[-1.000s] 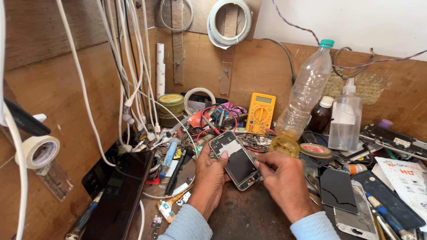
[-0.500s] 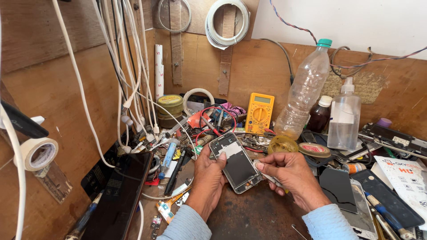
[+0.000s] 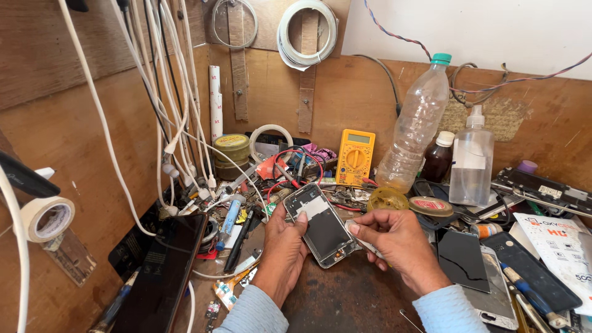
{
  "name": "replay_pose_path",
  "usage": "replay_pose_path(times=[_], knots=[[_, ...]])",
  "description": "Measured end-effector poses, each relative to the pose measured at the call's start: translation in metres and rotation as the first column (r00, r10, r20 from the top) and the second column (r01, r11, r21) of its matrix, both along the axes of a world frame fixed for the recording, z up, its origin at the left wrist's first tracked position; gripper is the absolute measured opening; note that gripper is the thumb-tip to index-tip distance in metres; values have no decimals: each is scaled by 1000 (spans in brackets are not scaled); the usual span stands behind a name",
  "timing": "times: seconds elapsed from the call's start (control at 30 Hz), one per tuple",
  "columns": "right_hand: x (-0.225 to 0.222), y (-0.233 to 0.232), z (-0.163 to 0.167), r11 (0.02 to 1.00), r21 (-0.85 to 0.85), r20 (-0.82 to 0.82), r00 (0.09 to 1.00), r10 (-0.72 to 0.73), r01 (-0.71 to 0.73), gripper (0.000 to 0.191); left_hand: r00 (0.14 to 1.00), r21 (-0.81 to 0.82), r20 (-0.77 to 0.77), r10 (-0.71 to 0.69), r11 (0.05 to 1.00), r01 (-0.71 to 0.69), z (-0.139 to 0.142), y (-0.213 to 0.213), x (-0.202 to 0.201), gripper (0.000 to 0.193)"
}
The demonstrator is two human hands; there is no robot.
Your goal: The person uses a small tool to pry and remove a white adhesive strip from the back of a disassembled smartphone. They continue to peel and lift the strip along the phone's edge while holding the device steady.
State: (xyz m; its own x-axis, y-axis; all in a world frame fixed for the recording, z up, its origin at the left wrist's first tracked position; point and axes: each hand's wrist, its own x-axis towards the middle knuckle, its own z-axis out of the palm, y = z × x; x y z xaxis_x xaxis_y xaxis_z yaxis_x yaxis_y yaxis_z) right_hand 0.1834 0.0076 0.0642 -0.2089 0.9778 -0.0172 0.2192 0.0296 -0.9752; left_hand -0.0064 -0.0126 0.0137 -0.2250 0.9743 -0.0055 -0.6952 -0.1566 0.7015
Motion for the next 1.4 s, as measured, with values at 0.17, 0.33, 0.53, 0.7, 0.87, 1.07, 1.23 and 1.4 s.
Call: replay_pose_path(times=[0.17, 0.33, 0.53, 0.7, 0.87, 1.07, 1.23, 1.4], knots=[[-11, -6, -2, 936, 346, 229, 963, -145, 59, 14, 1000, 41, -8, 2, 999, -2, 0, -2, -1, 43], [-16, -12, -5, 788, 615, 328, 900, -287, 27, 12, 998, 11, -50, 25, 1000, -24, 0, -1, 0, 43], [-14, -7, -1, 929, 358, 251, 949, -188, 89, 13, 1000, 22, -6, 22, 1000, -22, -1, -1, 0, 42], [-5, -5, 2, 1000, 17, 29, 999, -24, 23, 18, 1000, 16, -3, 22, 1000, -22, -2, 0, 0, 40], [-4, -3, -2, 1000, 13, 5, 1000, -23, 23, 20, 1000, 24, -5, 22, 999, -21, -4, 0, 1, 40], [-5, 0, -6, 991, 78, -1, 995, -105, 104, 21, 998, -14, -39, 56, 998, -57, -2, 0, 2, 43], [1, 2, -2, 986, -58, -189, 969, -162, 154, 28, 998, 6, -4, 64, 998, -64, 0, -5, -1, 43], [1, -1, 0, 961, -272, -176, 979, -106, 55, 37, 997, 7, -39, 73, 997, -73, 3, -6, -2, 41]])
